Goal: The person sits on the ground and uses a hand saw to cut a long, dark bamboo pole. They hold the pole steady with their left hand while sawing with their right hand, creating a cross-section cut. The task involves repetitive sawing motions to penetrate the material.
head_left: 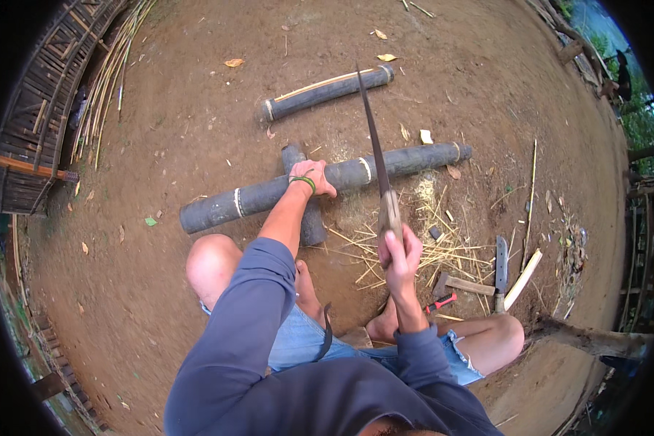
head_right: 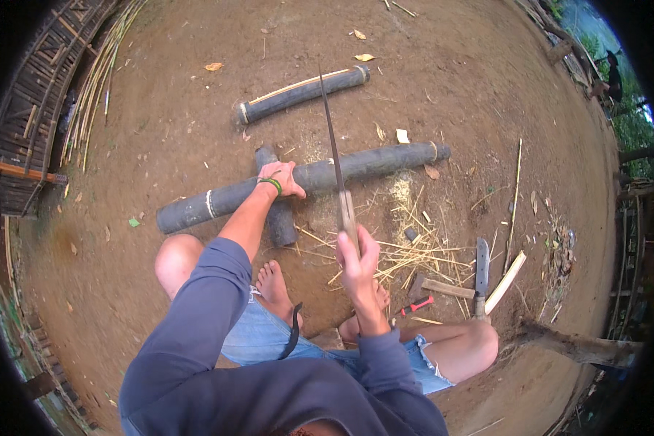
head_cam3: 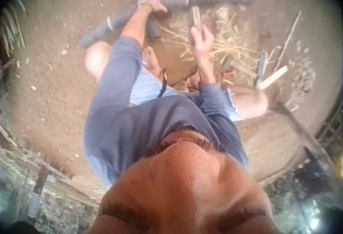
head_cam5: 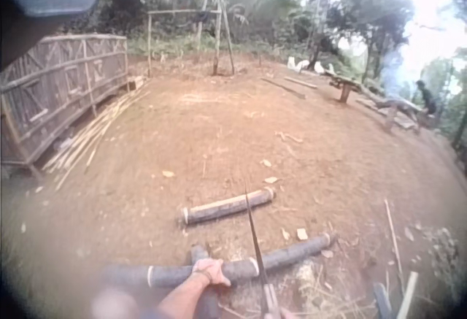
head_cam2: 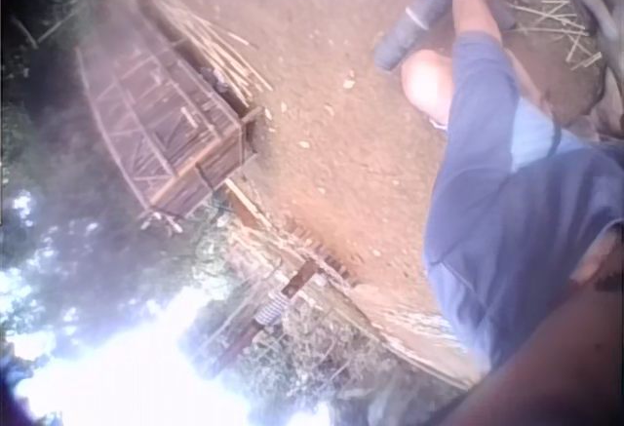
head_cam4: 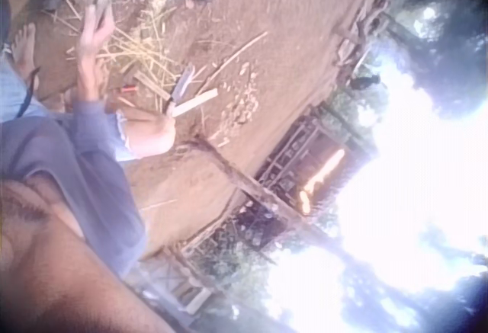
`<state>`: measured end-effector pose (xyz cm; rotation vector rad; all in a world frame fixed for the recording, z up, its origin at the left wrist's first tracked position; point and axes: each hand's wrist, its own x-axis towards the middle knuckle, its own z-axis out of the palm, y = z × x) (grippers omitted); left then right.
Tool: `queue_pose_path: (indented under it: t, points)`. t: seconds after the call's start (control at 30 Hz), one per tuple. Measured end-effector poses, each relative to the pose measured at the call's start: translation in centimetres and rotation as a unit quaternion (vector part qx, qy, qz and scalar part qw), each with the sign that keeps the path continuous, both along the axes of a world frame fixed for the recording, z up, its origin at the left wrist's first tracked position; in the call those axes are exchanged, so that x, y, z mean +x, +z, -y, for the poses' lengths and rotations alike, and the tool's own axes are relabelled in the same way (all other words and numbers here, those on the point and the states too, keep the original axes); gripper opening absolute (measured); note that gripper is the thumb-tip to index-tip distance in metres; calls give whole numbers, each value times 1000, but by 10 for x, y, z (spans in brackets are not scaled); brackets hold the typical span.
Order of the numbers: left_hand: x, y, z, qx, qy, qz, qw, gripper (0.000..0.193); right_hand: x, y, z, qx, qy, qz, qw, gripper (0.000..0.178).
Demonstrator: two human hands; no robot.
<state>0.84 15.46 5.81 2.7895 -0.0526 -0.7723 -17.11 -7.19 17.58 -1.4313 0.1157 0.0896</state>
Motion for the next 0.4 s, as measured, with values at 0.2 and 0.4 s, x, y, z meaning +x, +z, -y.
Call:
queue_pose_path:
  t: [0.2,0.4]
  points:
    - [-25,-9,16,65,8,114,991,83,-55,-25,23,-97,21,-7,995,26]
    - [-26,-20,12,52,10,125,991,82,-37,-51,19,-120,16,-164,979,30]
